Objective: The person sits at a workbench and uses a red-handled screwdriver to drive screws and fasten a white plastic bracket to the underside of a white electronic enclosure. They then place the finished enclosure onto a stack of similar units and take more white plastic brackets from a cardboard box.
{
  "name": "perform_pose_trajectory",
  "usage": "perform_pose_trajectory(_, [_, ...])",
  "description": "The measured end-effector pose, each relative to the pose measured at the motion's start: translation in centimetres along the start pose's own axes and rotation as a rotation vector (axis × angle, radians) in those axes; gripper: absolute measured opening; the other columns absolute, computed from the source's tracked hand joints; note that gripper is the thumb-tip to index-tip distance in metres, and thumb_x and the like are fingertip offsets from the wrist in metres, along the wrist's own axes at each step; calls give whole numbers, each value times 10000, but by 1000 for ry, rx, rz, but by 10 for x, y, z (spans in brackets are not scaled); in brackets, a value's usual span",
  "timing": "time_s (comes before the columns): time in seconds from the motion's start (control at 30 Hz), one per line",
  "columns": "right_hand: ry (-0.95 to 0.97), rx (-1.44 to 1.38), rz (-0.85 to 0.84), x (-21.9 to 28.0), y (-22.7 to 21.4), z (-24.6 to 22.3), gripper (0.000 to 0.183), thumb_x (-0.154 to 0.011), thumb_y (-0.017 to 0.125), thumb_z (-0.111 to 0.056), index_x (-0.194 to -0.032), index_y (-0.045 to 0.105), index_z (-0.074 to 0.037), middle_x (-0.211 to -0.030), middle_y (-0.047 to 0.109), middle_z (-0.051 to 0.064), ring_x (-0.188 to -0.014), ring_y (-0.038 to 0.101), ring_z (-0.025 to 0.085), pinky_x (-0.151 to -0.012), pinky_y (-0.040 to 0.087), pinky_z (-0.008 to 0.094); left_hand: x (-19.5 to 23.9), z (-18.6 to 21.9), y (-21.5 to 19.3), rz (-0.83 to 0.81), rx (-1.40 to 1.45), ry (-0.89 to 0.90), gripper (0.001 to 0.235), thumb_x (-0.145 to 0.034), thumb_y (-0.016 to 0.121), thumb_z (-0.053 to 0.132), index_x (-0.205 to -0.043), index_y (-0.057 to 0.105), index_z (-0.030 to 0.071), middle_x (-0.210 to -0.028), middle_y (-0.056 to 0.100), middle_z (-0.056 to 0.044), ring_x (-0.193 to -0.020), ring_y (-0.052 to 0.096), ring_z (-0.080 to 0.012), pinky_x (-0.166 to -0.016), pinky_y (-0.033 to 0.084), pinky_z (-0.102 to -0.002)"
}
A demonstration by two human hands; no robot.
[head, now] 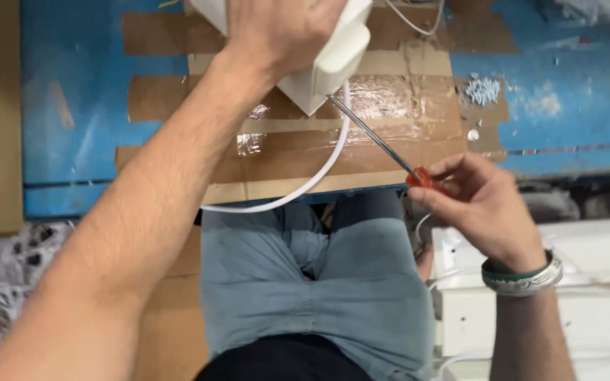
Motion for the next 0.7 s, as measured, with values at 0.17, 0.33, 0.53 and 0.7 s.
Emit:
perform_pose_trajectory(0.17, [2,99,152,9,9,-34,180,-928,737,-160,-1003,791,-5,-818,783,50,-609,639,74,-528,506,231,-4,-19,-20,54,119,-453,205,-989,610,237,-931,718,73,-792,661,-124,-742,636,-310,-665,443,-506])
perform_pose_trajectory(0.33, [-5,97,36,1,-2,-14,254,-928,763,-208,-1006,732,32,-851,786,68,-681,656,83,-581,535,236,-32,-2,-44,33,199,-380,241,-1012,545,167,-898,734,72,-838,657,-123,-818,605,-316,-762,432,-497])
perform_pose_trajectory(0.53, [-34,73,59,4,0,-16,271,-962,760,-231,-1040,778,28,-817,750,77,-661,647,100,-552,509,246,-38,1,-52,40,221,-349,275,-1012,492,124,-880,727,67,-866,664,-104,-861,603,-310,-869,432,-487])
perform_pose_trajectory(0.7, [151,-68,-121,-3,0,-6,279,-1013,739,-223,-1036,718,54,-732,652,100,-562,573,130,-451,454,281,-37,1,-49,40,248,-357,297,-1035,490,153,-885,732,68,-859,665,-101,-848,604,-300,-889,434,-485])
Point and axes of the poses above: each hand's wrist, its own x-axis away from the middle knuckle, its own y-axis out of the palm, z = x × y, the point moved 5 cm from there along -x, towards the middle knuckle
